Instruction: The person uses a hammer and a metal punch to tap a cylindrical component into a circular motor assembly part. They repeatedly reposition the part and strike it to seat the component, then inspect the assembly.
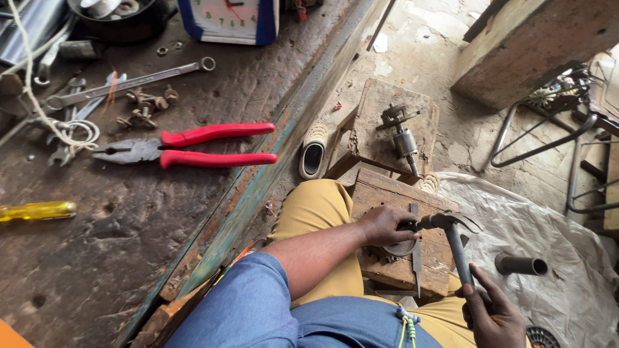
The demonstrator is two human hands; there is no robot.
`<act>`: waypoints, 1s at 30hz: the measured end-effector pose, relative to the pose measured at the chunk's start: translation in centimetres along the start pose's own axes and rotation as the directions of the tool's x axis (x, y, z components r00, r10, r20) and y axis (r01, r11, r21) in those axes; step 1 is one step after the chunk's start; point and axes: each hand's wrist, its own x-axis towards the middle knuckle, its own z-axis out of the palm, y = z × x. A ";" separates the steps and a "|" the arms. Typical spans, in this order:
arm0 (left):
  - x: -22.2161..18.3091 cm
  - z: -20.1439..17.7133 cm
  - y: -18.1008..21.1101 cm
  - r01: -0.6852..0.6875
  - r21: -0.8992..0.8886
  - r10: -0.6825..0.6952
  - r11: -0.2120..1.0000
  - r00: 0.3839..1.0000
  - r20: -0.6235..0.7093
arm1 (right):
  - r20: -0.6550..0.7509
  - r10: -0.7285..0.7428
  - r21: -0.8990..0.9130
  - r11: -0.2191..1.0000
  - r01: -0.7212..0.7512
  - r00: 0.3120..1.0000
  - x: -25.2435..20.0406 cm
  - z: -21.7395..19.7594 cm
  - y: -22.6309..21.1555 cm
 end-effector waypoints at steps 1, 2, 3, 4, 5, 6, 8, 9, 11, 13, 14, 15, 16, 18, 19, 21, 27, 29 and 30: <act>0.0 -0.1 -0.1 0.004 -0.001 -0.004 1.000 1.000 -0.001 | -0.006 -0.027 -0.011 1.000 0.027 1.000 0.0 0.0 -0.4; 0.0 0.2 -0.1 0.004 -0.008 -0.004 1.000 1.000 0.010 | -0.021 -0.045 -0.026 0.999 0.044 0.999 -0.4 -0.2 -0.8; 0.1 0.0 -0.3 -0.038 -0.042 0.036 0.998 0.999 -0.040 | -0.035 -0.063 -0.041 0.997 0.061 0.997 -0.4 -0.2 -1.2; 0.2 0.2 -0.4 -0.084 -0.086 0.077 0.993 0.994 -0.075 | -0.048 -0.083 -0.022 0.996 0.082 0.995 -0.8 -0.5 -1.6; 0.4 0.4 -0.6 -0.129 -0.130 0.114 0.983 0.987 -0.112 | -0.060 -0.103 -0.003 0.995 0.103 0.993 -0.7 -0.5 -2.0; 0.5 0.7 -0.7 -0.146 -0.156 0.127 0.977 0.983 -0.130 | -0.084 -0.114 0.015 0.993 0.116 0.990 -1.0 -0.6 -2.2; 0.6 0.8 -1.1 -0.159 -0.161 0.140 0.974 0.982 -0.125 | -0.111 -0.101 0.062 0.992 0.108 0.989 -0.9 -0.5 -2.3; 0.3 0.6 -1.4 -0.158 -0.138 0.144 0.978 0.984 -0.102 | -0.073 -0.071 0.076 0.994 0.077 0.995 -1.1 -0.5 -2.4; 0.1 0.4 -1.1 -0.194 -0.118 0.176 0.974 0.973 -0.148 | -0.008 -0.033 0.041 0.999 0.033 0.999 -1.2 -0.8 -2.7; 0.1 -0.4 -0.6 -0.152 -0.118 0.137 0.981 0.983 -0.125 | 0.057 -0.016 -0.053 0.998 0.019 0.998 -0.9 -1.0 -3.2; -0.1 -0.8 -0.3 -0.124 -0.113 0.110 0.986 0.986 -0.121 | 0.043 -0.029 -0.025 0.999 0.030 0.999 -0.9 -0.9 -3.5; -0.2 -1.0 0.1 -0.109 -0.139 0.094 0.984 0.990 -0.108 | 0.029 -0.041 0.004 0.999 0.041 0.999 -1.1 -0.9 -3.8; -0.3 -1.4 0.4 -0.093 -0.157 0.078 0.983 0.992 -0.099 | 0.018 -0.060 0.036 0.998 0.059 0.998 -1.0 -0.7 -4.1; -0.4 -1.9 1.0 -0.054 -0.155 0.042 0.986 0.996 -0.079 | 0.018 -0.012 0.053 0.999 0.011 1.000 -0.9 -0.4 -4.6; -0.4 -2.0 1.3 -0.032 -0.135 0.023 0.990 0.997 -0.067 | 0.017 0.010 0.062 0.998 -0.011 1.000 -0.8 -0.5 -4.8; -0.4 -2.2 1.5 0.033 -0.135 -0.038 0.990 0.999 -0.035 | 0.051 -0.022 -0.119 0.993 0.028 0.998 -0.6 -0.8 -5.2; -0.3 -1.7 0.8 0.005 -0.154 -0.015 0.988 0.998 -0.067 | 0.038 -0.022 -0.041 0.999 0.024 0.999 -0.5 -0.1 -5.7; -0.5 -1.7 1.0 -0.002 -0.182 -0.010 0.983 0.998 -0.064 | 0.063 -0.028 -0.101 0.994 0.035 0.998 -0.1 0.0 -6.3; -0.4 -1.8 1.1 0.018 -0.195 -0.028 0.981 0.998 -0.049 | 0.082 -0.038 -0.199 0.979 0.054 0.996 0.1 -0.4 -6.7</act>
